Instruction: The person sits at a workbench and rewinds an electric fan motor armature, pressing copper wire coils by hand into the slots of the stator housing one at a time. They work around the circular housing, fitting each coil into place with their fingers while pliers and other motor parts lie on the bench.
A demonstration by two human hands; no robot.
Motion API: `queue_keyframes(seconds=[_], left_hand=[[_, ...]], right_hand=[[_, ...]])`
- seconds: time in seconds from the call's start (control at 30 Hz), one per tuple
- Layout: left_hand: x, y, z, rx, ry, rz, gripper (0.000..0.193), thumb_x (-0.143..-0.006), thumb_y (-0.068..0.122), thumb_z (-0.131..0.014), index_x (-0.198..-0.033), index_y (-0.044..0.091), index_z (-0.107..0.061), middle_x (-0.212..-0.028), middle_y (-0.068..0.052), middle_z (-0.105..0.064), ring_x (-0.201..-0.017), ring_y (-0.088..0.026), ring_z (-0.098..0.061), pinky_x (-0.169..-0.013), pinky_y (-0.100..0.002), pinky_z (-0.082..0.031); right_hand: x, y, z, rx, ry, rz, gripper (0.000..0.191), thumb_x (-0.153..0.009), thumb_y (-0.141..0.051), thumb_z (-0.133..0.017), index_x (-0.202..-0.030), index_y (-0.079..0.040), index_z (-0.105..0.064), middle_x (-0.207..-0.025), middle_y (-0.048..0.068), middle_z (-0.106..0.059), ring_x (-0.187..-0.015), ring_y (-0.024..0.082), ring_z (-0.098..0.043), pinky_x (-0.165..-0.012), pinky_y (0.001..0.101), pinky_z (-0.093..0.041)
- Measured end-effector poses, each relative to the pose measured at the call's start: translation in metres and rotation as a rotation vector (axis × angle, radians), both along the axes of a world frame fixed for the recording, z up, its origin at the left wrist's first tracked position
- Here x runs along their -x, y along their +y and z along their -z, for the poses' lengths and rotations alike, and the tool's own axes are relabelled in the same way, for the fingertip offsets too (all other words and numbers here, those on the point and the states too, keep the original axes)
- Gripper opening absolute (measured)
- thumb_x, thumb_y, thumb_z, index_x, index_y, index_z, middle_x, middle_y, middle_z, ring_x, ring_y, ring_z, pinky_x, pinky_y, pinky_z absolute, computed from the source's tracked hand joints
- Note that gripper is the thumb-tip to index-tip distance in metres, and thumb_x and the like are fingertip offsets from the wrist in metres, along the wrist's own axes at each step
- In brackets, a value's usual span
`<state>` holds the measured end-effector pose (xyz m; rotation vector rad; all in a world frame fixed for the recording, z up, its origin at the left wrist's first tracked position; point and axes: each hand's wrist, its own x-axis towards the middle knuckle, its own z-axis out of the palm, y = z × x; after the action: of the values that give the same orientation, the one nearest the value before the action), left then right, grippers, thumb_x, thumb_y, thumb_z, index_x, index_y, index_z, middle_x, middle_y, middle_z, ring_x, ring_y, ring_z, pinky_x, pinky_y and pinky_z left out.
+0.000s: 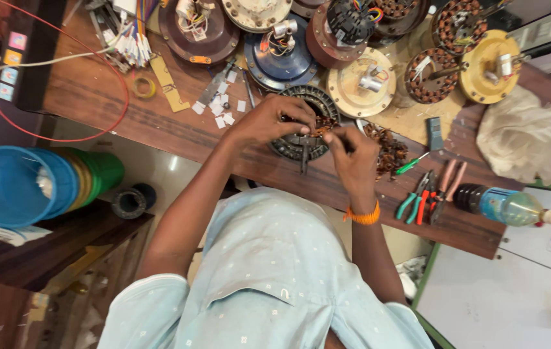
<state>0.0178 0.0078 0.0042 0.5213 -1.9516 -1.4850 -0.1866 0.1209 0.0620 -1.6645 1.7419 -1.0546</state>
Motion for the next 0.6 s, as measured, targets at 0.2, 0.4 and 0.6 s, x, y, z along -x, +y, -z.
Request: queue_keyframes(seconds=[0.2,0.4,0.6], left_hand=[[-0.008,-0.013,-0.002,0.079,-0.008,0.064,0.019,-0.085,0.010,-0.079,-0.105,0.009,-0.079,-0.110,-0.009,-0.077,-0.104,-0.024,-0.076,-0.092,-0.036,-0.058],[-0.007,-0.013,-0.031,0.237,-0.225,0.071,0.017,-0.086,0.020,-0.078,-0.101,0.012,-0.080,-0.110,-0.005,-0.078,-0.097,-0.027,-0.074,-0.082,-0.038,-0.056],[-0.006,0.006,-0.064,0.177,-0.522,0.045,0.030,-0.085,0.037,-0.080,-0.098,0.011,-0.074,-0.103,-0.005,-0.072,-0.098,-0.029,-0.070,-0.080,-0.044,-0.052]], right_hand=[[-0.034,0.037,0.025,-0.320,-0.155,0.143,0.018,-0.099,-0.018,-0.072,-0.097,0.000,-0.075,-0.063,0.004,-0.052,-0.058,0.009,-0.042,-0.052,0.0281,-0.031],[-0.034,0.051,0.064,-0.205,-0.408,0.057,0.021,-0.102,-0.019,-0.069,-0.098,0.001,-0.072,-0.076,-0.004,-0.063,-0.069,0.003,-0.052,-0.058,0.0229,-0.041],[-0.007,0.052,0.095,-0.251,-0.294,0.179,0.018,-0.098,-0.018,-0.071,-0.098,0.000,-0.076,-0.074,-0.002,-0.066,-0.058,0.007,-0.047,-0.051,0.0254,-0.033]])
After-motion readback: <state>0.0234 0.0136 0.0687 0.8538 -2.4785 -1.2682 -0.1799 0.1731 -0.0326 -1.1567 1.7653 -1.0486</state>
